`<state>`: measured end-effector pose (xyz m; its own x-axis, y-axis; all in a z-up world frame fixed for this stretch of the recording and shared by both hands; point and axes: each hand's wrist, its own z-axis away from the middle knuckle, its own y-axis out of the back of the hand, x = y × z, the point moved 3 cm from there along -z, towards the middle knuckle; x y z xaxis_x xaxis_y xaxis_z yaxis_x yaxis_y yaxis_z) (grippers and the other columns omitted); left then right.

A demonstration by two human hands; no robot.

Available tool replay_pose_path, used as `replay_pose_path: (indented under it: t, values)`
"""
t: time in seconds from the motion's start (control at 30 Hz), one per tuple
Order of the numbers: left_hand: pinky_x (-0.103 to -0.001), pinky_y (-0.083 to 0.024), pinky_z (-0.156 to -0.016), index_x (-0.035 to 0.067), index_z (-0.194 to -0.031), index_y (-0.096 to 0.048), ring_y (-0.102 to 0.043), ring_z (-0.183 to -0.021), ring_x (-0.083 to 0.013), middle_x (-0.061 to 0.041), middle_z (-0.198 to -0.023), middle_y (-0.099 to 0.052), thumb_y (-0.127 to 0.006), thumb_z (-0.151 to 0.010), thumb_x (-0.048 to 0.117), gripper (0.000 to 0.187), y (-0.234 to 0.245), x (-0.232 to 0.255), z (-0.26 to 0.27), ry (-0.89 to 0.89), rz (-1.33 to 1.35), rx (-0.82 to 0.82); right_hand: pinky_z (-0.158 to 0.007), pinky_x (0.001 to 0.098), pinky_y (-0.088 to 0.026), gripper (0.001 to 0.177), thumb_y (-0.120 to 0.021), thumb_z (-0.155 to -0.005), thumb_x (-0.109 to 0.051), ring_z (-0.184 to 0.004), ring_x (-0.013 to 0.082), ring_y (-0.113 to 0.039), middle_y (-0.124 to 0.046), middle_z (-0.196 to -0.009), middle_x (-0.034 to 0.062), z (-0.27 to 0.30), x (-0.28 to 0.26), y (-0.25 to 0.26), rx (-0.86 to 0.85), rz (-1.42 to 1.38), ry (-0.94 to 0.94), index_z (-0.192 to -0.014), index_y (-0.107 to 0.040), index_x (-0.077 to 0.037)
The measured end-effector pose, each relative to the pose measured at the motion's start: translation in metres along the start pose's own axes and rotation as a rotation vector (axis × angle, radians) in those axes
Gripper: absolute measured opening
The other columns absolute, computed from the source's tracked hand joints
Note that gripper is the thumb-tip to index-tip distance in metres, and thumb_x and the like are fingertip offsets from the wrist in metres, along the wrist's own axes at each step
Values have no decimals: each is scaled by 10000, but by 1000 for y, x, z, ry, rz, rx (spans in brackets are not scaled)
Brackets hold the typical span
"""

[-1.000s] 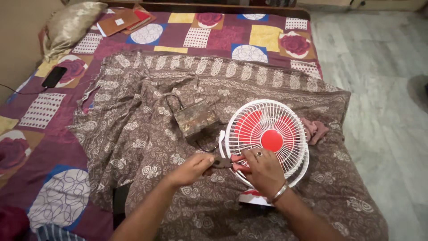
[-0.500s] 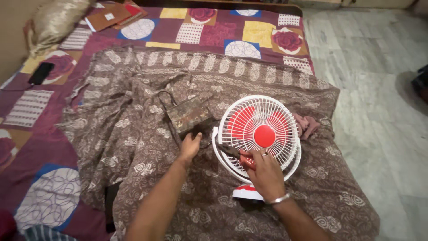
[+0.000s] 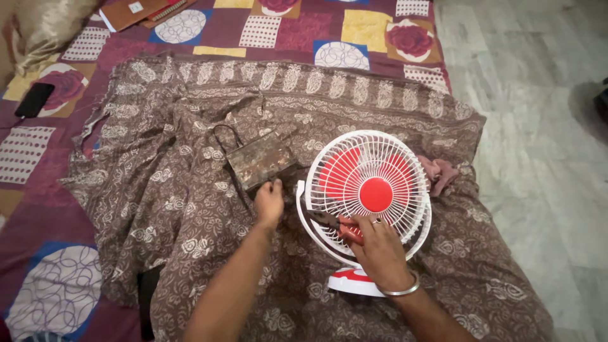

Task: The person opens a metal toolbox and selects a screwdriver. They then use the screwdriver to remove screws from the front grille of a small red and white table fan. After removing the screws, the person detaches the front grille, exposing the fan blades.

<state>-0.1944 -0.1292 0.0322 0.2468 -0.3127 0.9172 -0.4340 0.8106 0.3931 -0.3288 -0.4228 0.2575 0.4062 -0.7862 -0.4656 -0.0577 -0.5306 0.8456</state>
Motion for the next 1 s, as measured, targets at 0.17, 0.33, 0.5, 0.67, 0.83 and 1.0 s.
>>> replay_pose_path:
  t: [0.17,0.33,0.5,0.67,0.83,1.0]
  values:
    - [-301,-410,-487,79,-797,-645,-544,-547,-140,-30,-674,-612,-594,-976,260,260,22,25,-27,251,587,-78,-814,490,-483,483,-748,-761,-161,-934,376,-615,-642,-1018,168,-3,1,-2,5,-47,-21,-1214,-607,-73]
    - [-292,-444,-479,68,-785,-664,-571,-540,-132,-32,-671,-645,-602,-952,234,244,40,25,-31,178,561,-174,-820,484,-487,460,-750,-770,-155,-948,363,-626,-645,-1017,155,-5,3,-6,8,-70,-14,-1200,-611,-72]
    - [-260,-448,-545,54,-818,-686,-570,-595,-99,-17,-722,-663,-637,-1005,268,289,50,29,-20,142,602,-217,-816,492,-485,491,-755,-763,-154,-936,378,-613,-641,-1003,180,-7,2,-8,8,-4,2,-1212,-595,-38]
    - [-264,-433,-534,52,-823,-700,-562,-592,-99,-39,-720,-669,-643,-1014,283,305,55,61,-10,68,548,-145,-801,481,-494,449,-743,-761,-131,-934,362,-643,-681,-1010,149,-4,-5,1,-6,-125,-5,-1192,-625,-87]
    - [-221,-433,-555,65,-879,-701,-548,-642,-55,7,-775,-687,-618,-1021,332,314,63,91,-53,-29,509,-85,-804,500,-490,460,-749,-774,-139,-926,379,-633,-671,-1006,161,-3,-3,-2,-9,-81,-31,-1209,-613,-85]
    - [-409,-474,-791,-16,-1167,-677,-620,-952,-302,-158,-1065,-677,-581,-1090,397,431,76,108,-95,-293,92,71,-804,504,-487,462,-730,-768,-122,-916,376,-634,-670,-1005,160,-3,1,-5,-23,-56,-59,-1214,-613,-97]
